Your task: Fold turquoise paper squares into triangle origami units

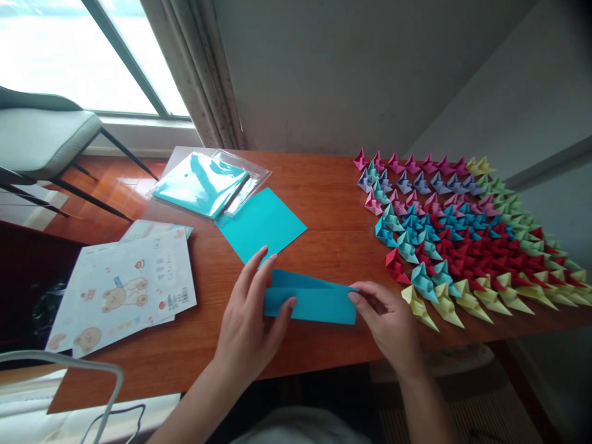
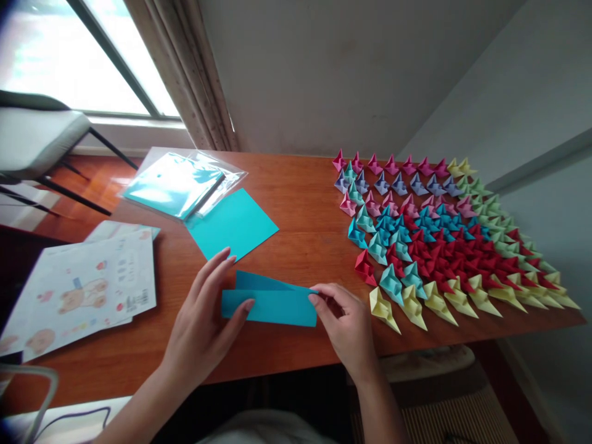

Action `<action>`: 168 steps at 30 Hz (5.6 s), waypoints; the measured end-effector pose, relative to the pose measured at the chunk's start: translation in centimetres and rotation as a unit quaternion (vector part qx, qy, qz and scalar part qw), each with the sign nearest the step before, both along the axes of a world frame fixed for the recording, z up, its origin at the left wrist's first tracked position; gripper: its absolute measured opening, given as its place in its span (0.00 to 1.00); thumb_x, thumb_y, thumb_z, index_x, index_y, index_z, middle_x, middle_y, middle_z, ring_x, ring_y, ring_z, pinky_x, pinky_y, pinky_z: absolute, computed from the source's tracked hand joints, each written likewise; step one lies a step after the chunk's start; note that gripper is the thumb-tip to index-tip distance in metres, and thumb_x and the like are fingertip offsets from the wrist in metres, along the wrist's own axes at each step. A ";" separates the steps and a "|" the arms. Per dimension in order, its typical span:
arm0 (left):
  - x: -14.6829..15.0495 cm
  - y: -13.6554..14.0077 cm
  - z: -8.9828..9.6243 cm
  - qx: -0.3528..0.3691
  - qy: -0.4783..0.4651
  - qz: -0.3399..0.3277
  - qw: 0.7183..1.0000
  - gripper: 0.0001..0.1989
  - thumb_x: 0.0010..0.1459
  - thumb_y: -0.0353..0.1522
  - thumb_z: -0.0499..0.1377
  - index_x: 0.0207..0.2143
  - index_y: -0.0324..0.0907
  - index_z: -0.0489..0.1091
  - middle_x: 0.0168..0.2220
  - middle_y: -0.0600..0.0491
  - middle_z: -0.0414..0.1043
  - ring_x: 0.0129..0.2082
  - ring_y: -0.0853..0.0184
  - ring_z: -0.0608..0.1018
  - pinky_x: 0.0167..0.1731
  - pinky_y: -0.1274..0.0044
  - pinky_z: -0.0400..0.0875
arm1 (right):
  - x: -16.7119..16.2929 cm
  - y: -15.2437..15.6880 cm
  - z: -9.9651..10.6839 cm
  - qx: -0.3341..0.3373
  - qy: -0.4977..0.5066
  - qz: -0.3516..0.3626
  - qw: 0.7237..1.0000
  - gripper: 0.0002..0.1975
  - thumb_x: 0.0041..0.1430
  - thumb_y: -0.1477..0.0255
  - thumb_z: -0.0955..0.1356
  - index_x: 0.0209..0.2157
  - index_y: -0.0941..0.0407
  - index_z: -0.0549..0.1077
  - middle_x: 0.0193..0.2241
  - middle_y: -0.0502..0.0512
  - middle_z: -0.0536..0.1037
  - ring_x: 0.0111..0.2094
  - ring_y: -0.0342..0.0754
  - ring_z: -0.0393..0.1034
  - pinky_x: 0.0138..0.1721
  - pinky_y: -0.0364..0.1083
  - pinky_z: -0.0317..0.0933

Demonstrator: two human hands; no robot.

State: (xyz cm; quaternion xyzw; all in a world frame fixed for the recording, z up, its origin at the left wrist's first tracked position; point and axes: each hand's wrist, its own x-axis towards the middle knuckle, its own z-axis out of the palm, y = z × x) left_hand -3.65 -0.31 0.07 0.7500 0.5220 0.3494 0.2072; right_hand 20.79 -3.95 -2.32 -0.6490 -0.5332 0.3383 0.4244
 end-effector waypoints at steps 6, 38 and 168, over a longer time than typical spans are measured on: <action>-1.1 1.6 0.2 -0.211 -0.220 -0.055 0.951 0.33 0.63 0.35 0.62 0.67 0.48 0.54 0.63 0.43 0.65 0.56 0.59 0.75 0.53 0.67 0.74 | 0.1 0.2 0.8 0.044 -0.002 -0.007 0.999 0.07 0.61 0.64 0.71 0.36 0.52 0.80 0.34 0.53 0.82 0.36 0.50 0.77 0.37 0.47 0.72; -0.5 1.0 0.6 -0.266 -0.271 0.034 0.924 0.10 0.52 0.35 0.70 0.35 0.41 0.77 0.32 0.53 0.78 0.29 0.69 0.79 0.24 0.83 0.72 | -1.1 -0.2 1.8 0.008 -0.009 -0.018 1.000 0.10 0.62 0.63 0.71 0.40 0.53 0.78 0.36 0.54 0.81 0.35 0.49 0.77 0.37 0.45 0.72; 0.7 3.0 1.9 -0.046 0.286 -0.122 0.949 0.10 0.65 0.27 0.55 0.40 0.42 0.76 0.44 0.45 0.72 0.41 0.56 0.71 0.42 0.65 0.71 | -2.8 4.2 2.6 0.007 -0.408 0.128 0.904 0.05 0.63 0.68 0.70 0.34 0.53 0.74 0.32 0.53 0.76 0.37 0.53 0.69 0.37 0.50 0.59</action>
